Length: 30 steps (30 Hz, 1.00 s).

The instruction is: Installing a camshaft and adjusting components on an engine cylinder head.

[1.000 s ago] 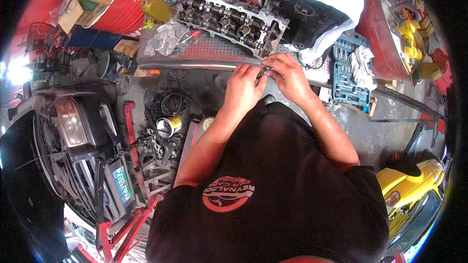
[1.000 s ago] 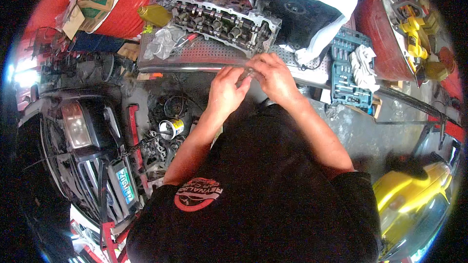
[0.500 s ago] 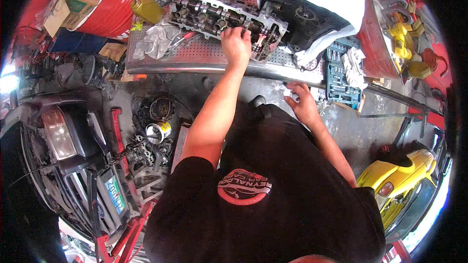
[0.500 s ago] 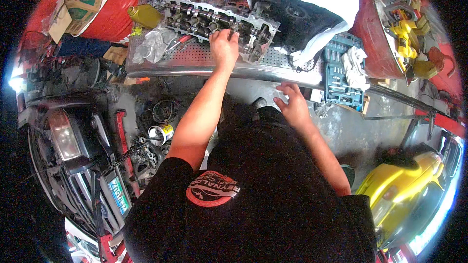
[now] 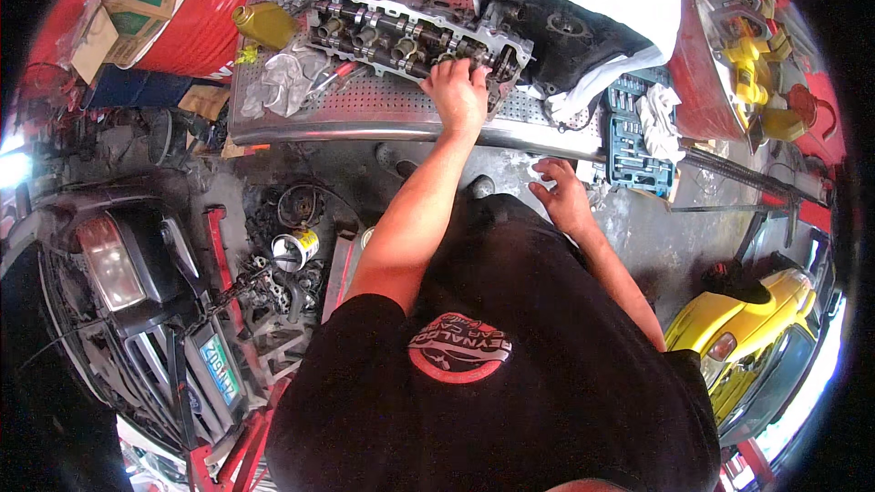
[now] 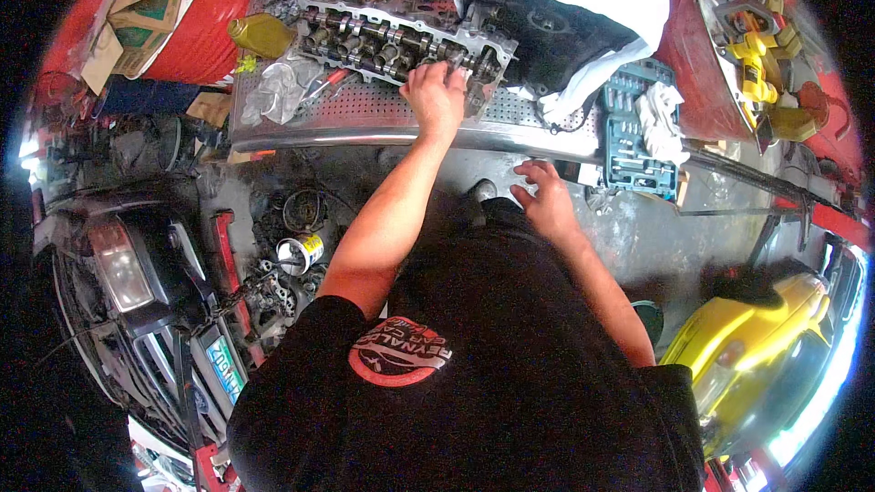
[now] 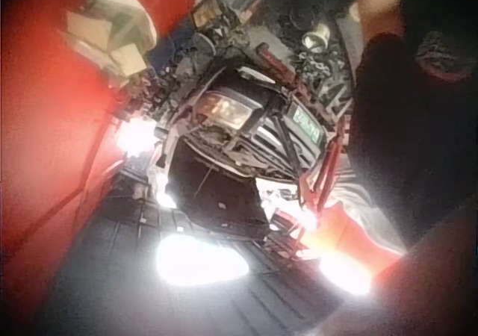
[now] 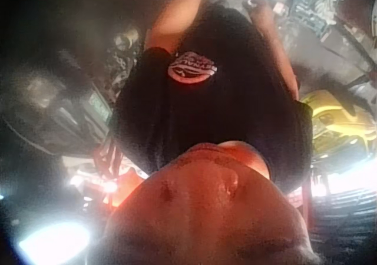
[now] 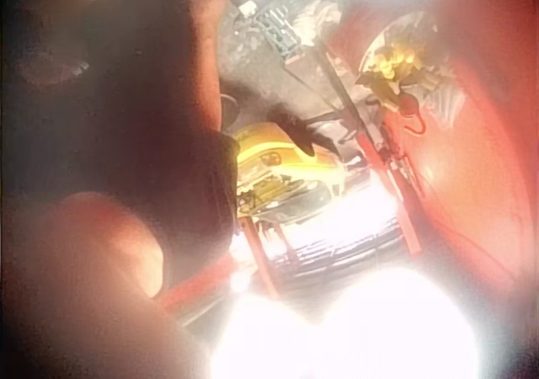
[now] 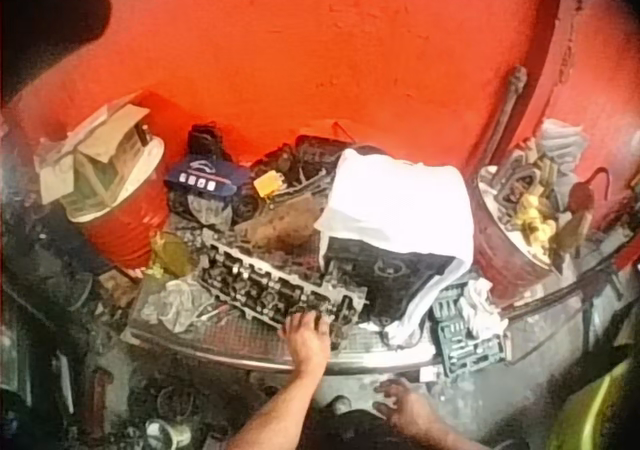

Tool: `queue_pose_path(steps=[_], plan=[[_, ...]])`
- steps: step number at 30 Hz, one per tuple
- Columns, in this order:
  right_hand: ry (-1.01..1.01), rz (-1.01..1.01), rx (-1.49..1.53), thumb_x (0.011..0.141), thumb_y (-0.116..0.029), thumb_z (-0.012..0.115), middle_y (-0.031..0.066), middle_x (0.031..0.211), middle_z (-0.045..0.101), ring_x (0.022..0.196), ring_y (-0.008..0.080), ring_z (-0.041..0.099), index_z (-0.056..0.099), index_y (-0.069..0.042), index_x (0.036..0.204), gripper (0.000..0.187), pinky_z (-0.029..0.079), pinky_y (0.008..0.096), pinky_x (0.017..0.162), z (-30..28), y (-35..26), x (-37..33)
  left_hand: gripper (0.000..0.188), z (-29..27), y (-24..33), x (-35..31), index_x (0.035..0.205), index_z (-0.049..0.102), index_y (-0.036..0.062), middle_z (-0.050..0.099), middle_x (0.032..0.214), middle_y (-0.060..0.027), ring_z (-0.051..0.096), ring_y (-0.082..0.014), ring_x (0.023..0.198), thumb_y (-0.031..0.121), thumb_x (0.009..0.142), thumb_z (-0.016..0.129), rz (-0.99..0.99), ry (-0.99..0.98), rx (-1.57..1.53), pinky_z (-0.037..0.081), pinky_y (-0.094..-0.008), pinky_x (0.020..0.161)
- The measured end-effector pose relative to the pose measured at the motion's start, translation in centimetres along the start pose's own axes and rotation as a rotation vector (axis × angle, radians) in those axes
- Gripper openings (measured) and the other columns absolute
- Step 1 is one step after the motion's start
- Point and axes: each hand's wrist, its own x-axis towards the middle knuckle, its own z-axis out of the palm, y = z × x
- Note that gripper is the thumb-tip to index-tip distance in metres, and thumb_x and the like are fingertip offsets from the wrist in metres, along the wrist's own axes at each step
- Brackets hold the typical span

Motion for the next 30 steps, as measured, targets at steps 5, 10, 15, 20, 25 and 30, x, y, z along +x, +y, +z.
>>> queue_pose_path(steps=[5,10,15,20,25,30], plan=[[0.0,-0.004,-0.008,0.09,-0.012,0.077,0.0123,0.127,0.064,0.101,0.025,0.069,0.069,-0.006,0.123,0.034,0.058,0.0356,0.079,-0.1,1.0,0.3,0.024,-0.3,-1.3,1.8,0.098,0.074,0.0089,0.069,0.097,-0.0081,0.062,-0.0309,0.105,0.025,0.081,0.082,-0.026,0.118,0.062,0.037,-0.0494,0.09],[-0.006,-0.022,0.04,0.09,-0.012,0.076,0.0128,0.126,0.065,0.101,0.0253,0.069,0.069,-0.006,0.121,0.032,0.058,0.036,0.08,-0.3,1.5,0.7,0.025,0.0,-2.0,2.8,0.098,0.074,0.0082,0.068,0.099,-0.009,0.061,-0.0324,0.106,0.023,0.081,0.082,-0.048,0.144,0.102,0.036,-0.051,0.091],[-0.01,0.039,0.048,0.089,-0.012,0.078,0.0155,0.126,0.065,0.103,0.0303,0.07,0.07,-0.006,0.12,0.033,0.058,0.0421,0.087,-0.5,1.9,0.8,0.021,0.3,-2.5,2.8,0.094,0.073,0.0092,0.068,0.096,-0.0091,0.061,-0.0326,0.105,0.02,0.078,0.081,-0.039,0.169,0.12,0.038,-0.0534,0.092],[-0.024,0.052,0.058,0.088,-0.012,0.079,0.0146,0.123,0.066,0.103,0.0296,0.07,0.069,-0.006,0.12,0.034,0.058,0.0409,0.088,-0.5,2.3,1.1,0.026,0.5,-2.6,2.9,0.1,0.072,0.0094,0.067,0.103,-0.0092,0.059,-0.0322,0.11,0.022,0.08,0.082,-0.031,0.129,0.112,0.036,-0.0527,0.094],[-0.023,0.041,0.082,0.088,-0.013,0.079,0.0137,0.12,0.066,0.102,0.0285,0.071,0.069,-0.006,0.119,0.033,0.057,0.0403,0.087,-0.3,2.6,1.4,0.026,0.6,-2.6,2.9,0.1,0.072,0.0109,0.067,0.102,-0.0079,0.058,-0.0313,0.11,0.023,0.08,0.083,0.034,0.113,0.16,0.036,-0.0531,0.095],[-0.028,0.066,0.058,0.088,-0.012,0.079,0.0146,0.122,0.066,0.102,0.0291,0.071,0.07,-0.005,0.119,0.033,0.057,0.0401,0.088,-0.5,2.7,1.5,0.027,0.9,-2.6,2.9,0.101,0.072,0.0109,0.067,0.102,-0.0076,0.058,-0.0311,0.111,0.023,0.079,0.083,0.026,0.118,0.168,0.036,-0.0538,0.096]])
